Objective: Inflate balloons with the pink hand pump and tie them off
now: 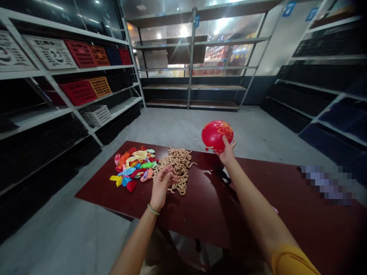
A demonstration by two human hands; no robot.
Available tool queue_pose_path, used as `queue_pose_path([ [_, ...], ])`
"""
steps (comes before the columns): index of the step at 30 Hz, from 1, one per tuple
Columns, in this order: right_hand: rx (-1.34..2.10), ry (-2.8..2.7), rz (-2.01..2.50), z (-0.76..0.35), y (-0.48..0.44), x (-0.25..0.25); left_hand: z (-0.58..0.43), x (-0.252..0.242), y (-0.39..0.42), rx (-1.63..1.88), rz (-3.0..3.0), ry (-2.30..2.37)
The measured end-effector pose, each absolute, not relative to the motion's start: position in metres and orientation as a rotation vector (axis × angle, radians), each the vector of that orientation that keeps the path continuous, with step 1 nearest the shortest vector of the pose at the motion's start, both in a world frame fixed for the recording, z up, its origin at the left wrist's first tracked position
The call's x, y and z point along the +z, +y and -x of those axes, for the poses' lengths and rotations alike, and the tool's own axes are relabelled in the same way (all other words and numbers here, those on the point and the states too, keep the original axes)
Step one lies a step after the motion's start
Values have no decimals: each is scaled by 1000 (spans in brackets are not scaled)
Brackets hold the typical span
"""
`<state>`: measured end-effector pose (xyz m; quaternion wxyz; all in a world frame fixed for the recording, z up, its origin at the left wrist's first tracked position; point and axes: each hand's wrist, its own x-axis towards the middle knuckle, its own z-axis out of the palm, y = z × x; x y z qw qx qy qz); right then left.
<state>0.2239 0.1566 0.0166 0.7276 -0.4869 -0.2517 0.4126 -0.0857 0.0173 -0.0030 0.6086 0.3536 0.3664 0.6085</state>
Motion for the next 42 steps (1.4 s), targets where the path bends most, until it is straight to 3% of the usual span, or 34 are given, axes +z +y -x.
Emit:
queue_pose_path([
  [10,711,-749,1275,-198,139,-5,132,-10,23,1517,-847,1083],
  [19,811,-1500,1071,-60,111,14,206,-16,24,1786,-985,1448],
  [27,855,-2082,816,78,65,-7,267,-33,4,1571,-1107,1790],
  [33,806,-2132,882,127,48,-27,277,-43,-6,1341,-1347,1903],
  [42,980,-1920,922,78,57,2,250,-19,-15,1481,-1334,1681],
])
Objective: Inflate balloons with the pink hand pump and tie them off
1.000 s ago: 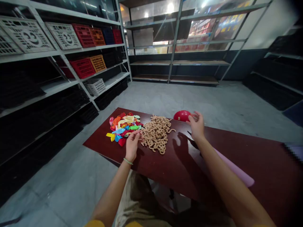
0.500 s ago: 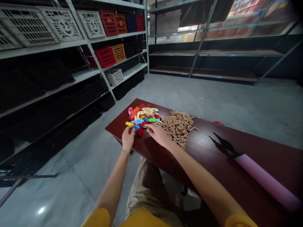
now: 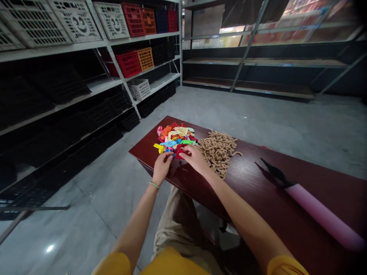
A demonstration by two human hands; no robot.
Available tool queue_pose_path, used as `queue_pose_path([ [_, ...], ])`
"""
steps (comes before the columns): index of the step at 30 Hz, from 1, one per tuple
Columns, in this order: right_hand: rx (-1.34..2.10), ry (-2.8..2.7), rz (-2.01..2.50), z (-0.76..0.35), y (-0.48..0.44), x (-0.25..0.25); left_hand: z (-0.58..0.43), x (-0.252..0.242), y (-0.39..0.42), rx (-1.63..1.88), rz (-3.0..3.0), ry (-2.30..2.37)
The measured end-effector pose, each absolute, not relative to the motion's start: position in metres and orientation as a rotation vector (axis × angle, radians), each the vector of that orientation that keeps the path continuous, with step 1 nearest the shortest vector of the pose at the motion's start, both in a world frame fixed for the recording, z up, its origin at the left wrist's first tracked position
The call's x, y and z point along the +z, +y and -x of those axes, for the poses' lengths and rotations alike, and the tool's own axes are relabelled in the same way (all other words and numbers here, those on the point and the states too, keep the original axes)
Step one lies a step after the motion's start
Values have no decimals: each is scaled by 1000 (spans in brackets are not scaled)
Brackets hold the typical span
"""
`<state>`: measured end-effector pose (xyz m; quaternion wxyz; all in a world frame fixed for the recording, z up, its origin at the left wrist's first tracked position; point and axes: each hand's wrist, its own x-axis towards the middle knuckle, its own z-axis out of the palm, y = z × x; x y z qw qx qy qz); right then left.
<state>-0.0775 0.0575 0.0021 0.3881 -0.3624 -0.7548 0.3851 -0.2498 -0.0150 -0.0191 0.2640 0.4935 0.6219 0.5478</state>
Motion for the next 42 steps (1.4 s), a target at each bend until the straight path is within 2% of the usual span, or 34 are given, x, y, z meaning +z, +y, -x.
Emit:
queue_pose_path([
  [6,1197,-1677,947,9,49,36,187,2,-11,1390,-1165,1175],
  [11,1355,-1384,1009,-45,32,50,125,14,-6,1274,-1084,948],
  [15,1314,-1241,1101,-81,17,48,79,12,-7,1143,-1031,820],
  [23,1241,-1152,1183,-128,-5,31,19,1,-21,919,-960,791],
  [30,1169,-1144,1201,-130,-3,23,5,-4,-26,989,-985,835],
  [38,1103,-1387,1235,-140,1,23,14,2,-27,955,-874,833],
  [42,967,-1568,1319,-172,-14,22,25,2,-24,903,-737,800],
])
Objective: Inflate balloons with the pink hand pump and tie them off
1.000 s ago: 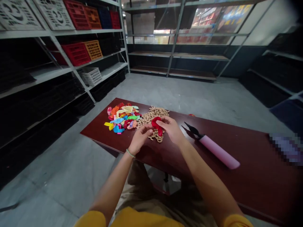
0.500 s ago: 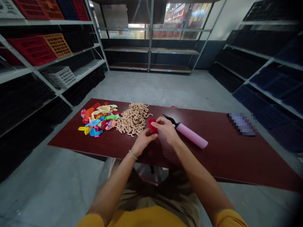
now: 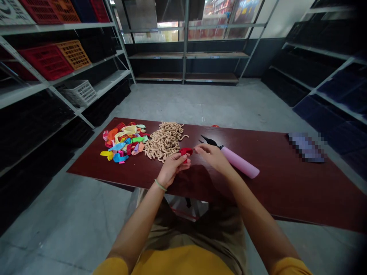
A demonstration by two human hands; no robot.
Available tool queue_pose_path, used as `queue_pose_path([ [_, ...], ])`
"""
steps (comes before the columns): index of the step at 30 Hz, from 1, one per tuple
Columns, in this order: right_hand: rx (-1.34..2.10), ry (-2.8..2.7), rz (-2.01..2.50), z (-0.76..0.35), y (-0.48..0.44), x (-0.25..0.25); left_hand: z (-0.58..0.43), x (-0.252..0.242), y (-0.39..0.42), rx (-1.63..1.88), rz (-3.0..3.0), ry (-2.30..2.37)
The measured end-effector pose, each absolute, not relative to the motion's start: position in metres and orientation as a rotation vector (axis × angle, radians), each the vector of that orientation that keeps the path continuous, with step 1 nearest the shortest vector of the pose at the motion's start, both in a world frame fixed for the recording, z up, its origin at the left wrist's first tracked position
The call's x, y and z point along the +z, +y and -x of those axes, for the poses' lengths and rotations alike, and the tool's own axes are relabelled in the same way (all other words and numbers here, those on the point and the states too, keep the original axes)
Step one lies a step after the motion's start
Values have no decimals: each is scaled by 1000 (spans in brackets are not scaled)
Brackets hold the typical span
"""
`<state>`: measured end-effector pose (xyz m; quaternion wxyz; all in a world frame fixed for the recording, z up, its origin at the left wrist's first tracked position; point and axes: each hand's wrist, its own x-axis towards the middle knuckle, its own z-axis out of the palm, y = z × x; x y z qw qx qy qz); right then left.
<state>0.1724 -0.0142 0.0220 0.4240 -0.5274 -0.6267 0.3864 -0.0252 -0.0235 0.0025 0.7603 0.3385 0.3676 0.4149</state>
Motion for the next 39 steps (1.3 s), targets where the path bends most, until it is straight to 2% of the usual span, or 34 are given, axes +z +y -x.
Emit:
queue_pose_path([
  [2,788,-1627,1412,-195,-26,18,30,2,-21,924,-643,800],
  [5,77,-1924,1769,-231,-44,7,35,1,-17,976,-518,801],
  [8,-193,-2053,2005,-256,-56,-6,37,2,-15,1002,-454,792],
  [14,-241,-2141,2096,-260,-64,-14,39,11,-7,1029,-321,745],
  [23,32,-2262,1635,-196,-102,16,41,18,3,1274,-100,701],
  [39,-37,-2316,1541,-172,-114,13,38,12,-2,1523,-412,709],
])
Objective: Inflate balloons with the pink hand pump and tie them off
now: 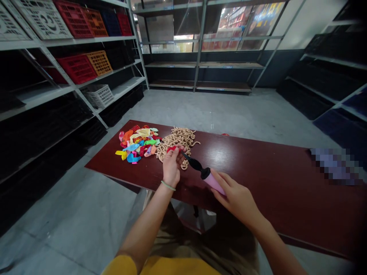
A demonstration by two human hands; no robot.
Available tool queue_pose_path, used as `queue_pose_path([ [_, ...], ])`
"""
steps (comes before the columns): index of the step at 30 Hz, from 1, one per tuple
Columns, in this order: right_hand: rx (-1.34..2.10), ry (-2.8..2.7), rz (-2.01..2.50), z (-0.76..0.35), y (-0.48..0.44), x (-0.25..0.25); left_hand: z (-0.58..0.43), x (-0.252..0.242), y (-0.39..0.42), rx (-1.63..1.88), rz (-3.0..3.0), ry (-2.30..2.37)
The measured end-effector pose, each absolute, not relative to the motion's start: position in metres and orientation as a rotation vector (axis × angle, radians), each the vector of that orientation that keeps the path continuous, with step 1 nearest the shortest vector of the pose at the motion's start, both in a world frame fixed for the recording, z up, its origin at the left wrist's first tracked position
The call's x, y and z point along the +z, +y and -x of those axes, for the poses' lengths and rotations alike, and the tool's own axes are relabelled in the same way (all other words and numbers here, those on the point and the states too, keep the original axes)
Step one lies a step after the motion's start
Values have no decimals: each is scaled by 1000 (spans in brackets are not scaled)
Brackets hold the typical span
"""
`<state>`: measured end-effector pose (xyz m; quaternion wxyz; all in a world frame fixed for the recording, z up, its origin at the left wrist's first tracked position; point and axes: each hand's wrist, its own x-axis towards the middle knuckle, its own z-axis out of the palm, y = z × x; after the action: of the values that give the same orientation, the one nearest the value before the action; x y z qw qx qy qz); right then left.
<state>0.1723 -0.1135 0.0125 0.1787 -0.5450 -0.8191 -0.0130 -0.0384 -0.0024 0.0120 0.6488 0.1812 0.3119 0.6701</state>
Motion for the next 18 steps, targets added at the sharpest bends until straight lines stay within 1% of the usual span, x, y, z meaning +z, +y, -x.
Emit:
queue_pose_path([
  [11,20,-2315,1548,-164,-113,11,35,18,-10,1519,-436,740],
  [18,22,-2343,1563,-142,-106,10,20,16,-9,1588,-403,609],
])
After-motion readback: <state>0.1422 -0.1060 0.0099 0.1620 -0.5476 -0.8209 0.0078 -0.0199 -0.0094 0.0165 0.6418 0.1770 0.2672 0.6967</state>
